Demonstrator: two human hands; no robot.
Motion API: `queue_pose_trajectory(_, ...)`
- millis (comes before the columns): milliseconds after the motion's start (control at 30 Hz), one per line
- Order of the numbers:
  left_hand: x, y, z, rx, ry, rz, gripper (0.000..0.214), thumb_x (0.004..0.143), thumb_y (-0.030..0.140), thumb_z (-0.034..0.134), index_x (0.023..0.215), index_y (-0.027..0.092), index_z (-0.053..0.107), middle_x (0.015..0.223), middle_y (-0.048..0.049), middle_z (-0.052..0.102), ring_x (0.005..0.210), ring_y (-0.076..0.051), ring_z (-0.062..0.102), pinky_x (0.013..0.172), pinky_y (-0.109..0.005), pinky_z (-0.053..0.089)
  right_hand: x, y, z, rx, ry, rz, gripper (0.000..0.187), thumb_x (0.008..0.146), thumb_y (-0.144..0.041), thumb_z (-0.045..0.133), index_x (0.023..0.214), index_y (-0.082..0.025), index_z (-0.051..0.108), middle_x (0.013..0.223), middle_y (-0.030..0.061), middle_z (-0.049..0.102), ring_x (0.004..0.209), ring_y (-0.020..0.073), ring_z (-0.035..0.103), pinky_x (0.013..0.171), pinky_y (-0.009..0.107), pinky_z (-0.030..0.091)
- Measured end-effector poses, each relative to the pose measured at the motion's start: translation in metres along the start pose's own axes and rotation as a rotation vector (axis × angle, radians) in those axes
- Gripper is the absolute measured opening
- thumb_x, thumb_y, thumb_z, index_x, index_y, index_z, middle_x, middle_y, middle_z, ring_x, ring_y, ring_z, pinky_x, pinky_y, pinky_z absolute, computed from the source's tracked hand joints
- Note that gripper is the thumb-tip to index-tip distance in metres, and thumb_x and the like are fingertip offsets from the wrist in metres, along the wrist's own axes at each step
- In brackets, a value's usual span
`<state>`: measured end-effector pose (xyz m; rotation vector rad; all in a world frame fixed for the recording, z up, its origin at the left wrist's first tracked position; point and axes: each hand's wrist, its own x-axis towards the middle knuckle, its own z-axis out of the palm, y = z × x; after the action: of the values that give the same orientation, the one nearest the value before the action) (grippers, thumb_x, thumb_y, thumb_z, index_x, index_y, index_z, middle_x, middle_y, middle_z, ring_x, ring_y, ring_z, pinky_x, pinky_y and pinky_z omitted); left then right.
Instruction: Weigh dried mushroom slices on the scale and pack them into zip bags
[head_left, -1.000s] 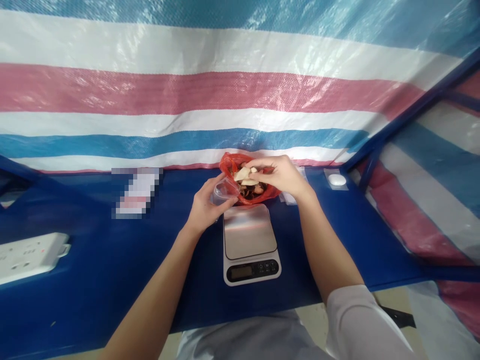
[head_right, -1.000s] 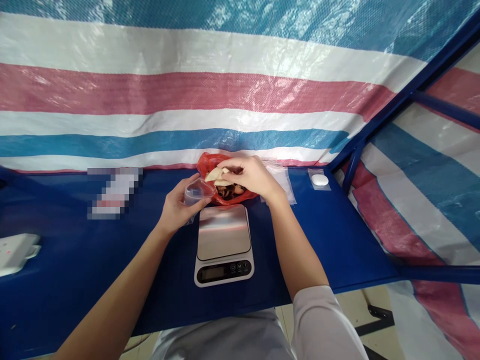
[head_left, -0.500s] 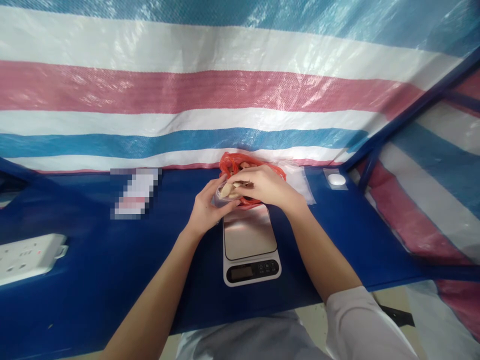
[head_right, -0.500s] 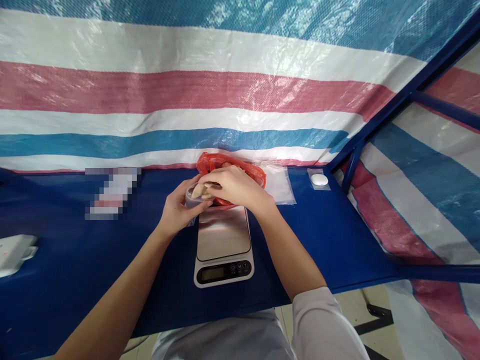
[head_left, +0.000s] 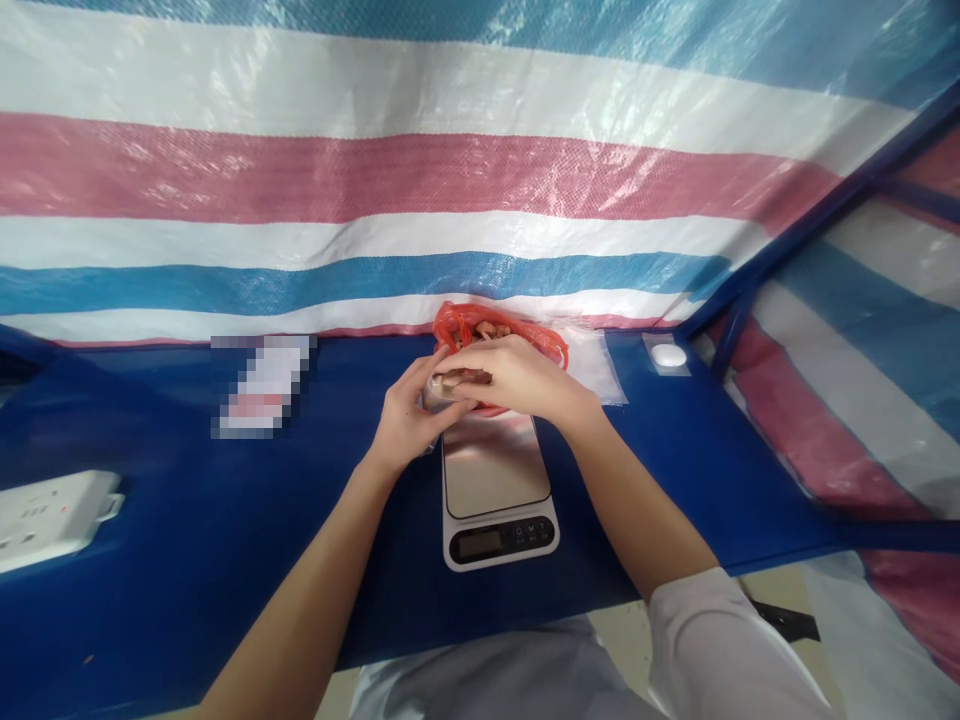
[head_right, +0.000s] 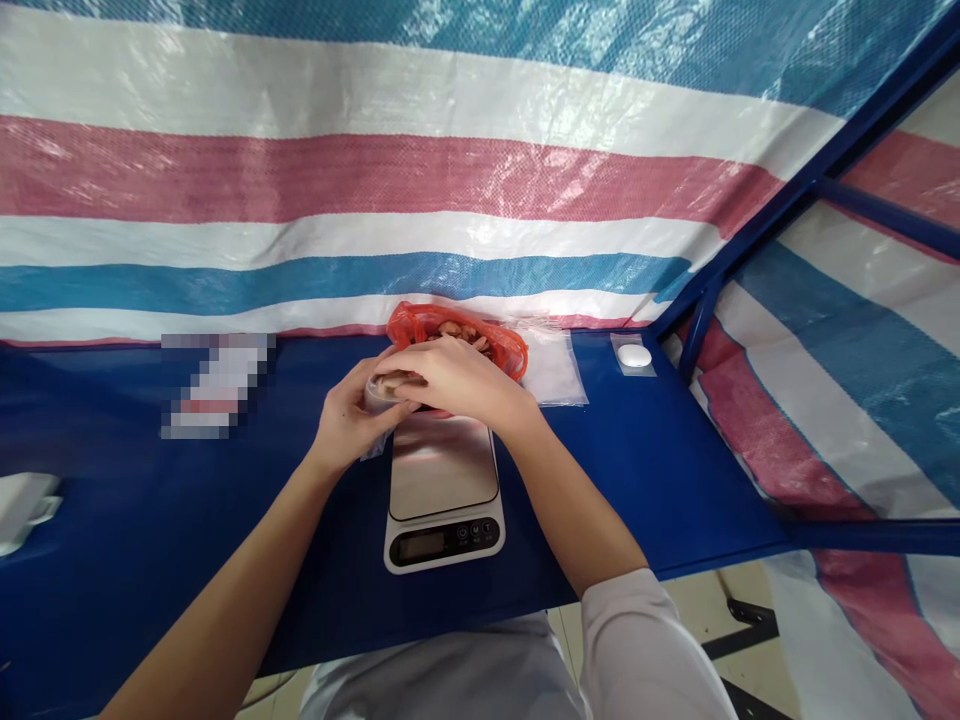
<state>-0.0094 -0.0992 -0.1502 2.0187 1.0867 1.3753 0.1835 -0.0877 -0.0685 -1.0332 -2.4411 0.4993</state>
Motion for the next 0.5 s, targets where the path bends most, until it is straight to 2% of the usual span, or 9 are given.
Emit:
queue_pose_trajectory(133, 0.0, 0.001, 0.0, -0.008, -0.004, -0.007, 0.049, 0.077, 0.048, 0.082, 0.116, 0.02, 0.074, 0.119, -0.0109, 0.072, 0.109, -0.026, 0.07, 0.097, -0.041, 0.057, 0.001, 0.002, -0.001, 0.048, -0.008, 0.012, 0.022, 0.093, -0.023, 0.064, 0.107, -0.031, 0.079, 0.099, -0.0039, 0.079, 0.089, 0.0185, 0.069, 0.085, 0.028, 0.048)
queue_pose_trajectory(333, 0.0, -0.001, -0.001, -0.015, 0.007, -0.001, 0.061, 0.076, 0.045, 0.084, 0.129, 0.021, 0.069, 0.118, -0.0103, 0.072, 0.107, -0.025, 0.07, 0.098, -0.04, 0.056, -0.002, 0.004, -0.008, 0.075, 0.046, 0.015, 0.022, 0.092, -0.021, 0.067, 0.107, -0.03, 0.08, 0.1, -0.0023, 0.08, 0.094, 0.0189, 0.07, 0.083, 0.027, 0.051)
queue_pose_trajectory(500, -0.001, -0.006, -0.003, -0.031, 0.032, -0.022, 0.071, 0.076, 0.05, 0.083, 0.138, 0.022, 0.063, 0.118, -0.0099, 0.072, 0.103, -0.025, 0.071, 0.096, -0.041, 0.057, -0.009, 0.019, -0.017, 0.137, 0.115, 0.066, 0.024, 0.09, -0.019, 0.067, 0.11, -0.026, 0.079, 0.099, 0.0001, 0.08, 0.086, 0.0164, 0.073, 0.084, 0.029, 0.055)
